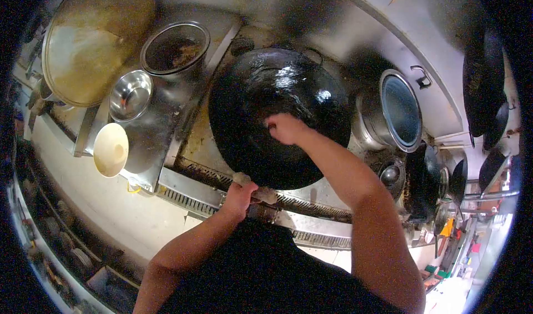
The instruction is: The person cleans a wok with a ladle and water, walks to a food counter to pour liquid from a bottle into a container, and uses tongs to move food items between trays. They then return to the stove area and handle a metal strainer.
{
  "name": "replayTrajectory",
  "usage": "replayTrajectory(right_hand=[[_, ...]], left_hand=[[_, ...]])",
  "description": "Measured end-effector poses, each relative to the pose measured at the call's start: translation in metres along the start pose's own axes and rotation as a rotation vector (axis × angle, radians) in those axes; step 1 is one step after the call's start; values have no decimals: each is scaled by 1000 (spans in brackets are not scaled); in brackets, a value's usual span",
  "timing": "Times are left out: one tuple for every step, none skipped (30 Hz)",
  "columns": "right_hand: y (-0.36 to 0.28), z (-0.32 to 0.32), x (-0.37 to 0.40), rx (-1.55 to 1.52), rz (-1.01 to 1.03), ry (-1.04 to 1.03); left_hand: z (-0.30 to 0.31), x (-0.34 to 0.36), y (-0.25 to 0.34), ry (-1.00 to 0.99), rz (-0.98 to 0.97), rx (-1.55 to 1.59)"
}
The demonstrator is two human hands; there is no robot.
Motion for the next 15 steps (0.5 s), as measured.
replayTrajectory(right_hand=[[-4, -4, 24, 54, 28, -67], [-5, 1, 44, 107, 61, -134], [0, 14, 61, 216, -31, -243], [9, 25, 78, 325, -120, -351], [32, 38, 81, 433, -216, -362], [55, 55, 79, 540, -313, -373], [77, 68, 65, 590, -331, -269], [98, 74, 44, 637, -347, -165], [99, 76, 19, 541, -308, -58], [94, 71, -2, 441, -269, 42], [83, 58, -20, 362, -169, 130], [68, 46, -36, 282, -68, 219], [56, 24, -43, 167, -89, 208], [43, 8, -46, 57, -113, 202], [18, 3, -34, -30, -57, 189]], left_hand=[[1, -1, -2, -1, -2, 10], [1, -2, -2, -7, 2, 14], [2, -2, -3, -19, 15, 7], [1, -2, -4, -28, 26, -1], [1, -2, -3, -26, 27, 0], [1, 0, -2, -25, 24, 3], [0, 0, -1, -23, 21, 3], [0, -2, -2, -21, 21, -1], [1, -4, -3, -27, 16, 4], [2, -4, -6, -29, 17, 8], [4, -4, -9, -19, 25, 9], [4, -5, -7, -7, 2, 17], [4, -6, -7, 1, -16, 21], [4, -7, -7, 0, -10, 19], [4, -5, -7, 0, 0, 18]])
Point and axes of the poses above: each hand's wrist, its own x-axis away from the middle knuckle, its own z-axis out of the back of the hand, y = z × x, the point moved 9 cm from there along -x, towards the middle knuckle, and after that the axes turned 7 degrees about y, right-handed, at the moved point
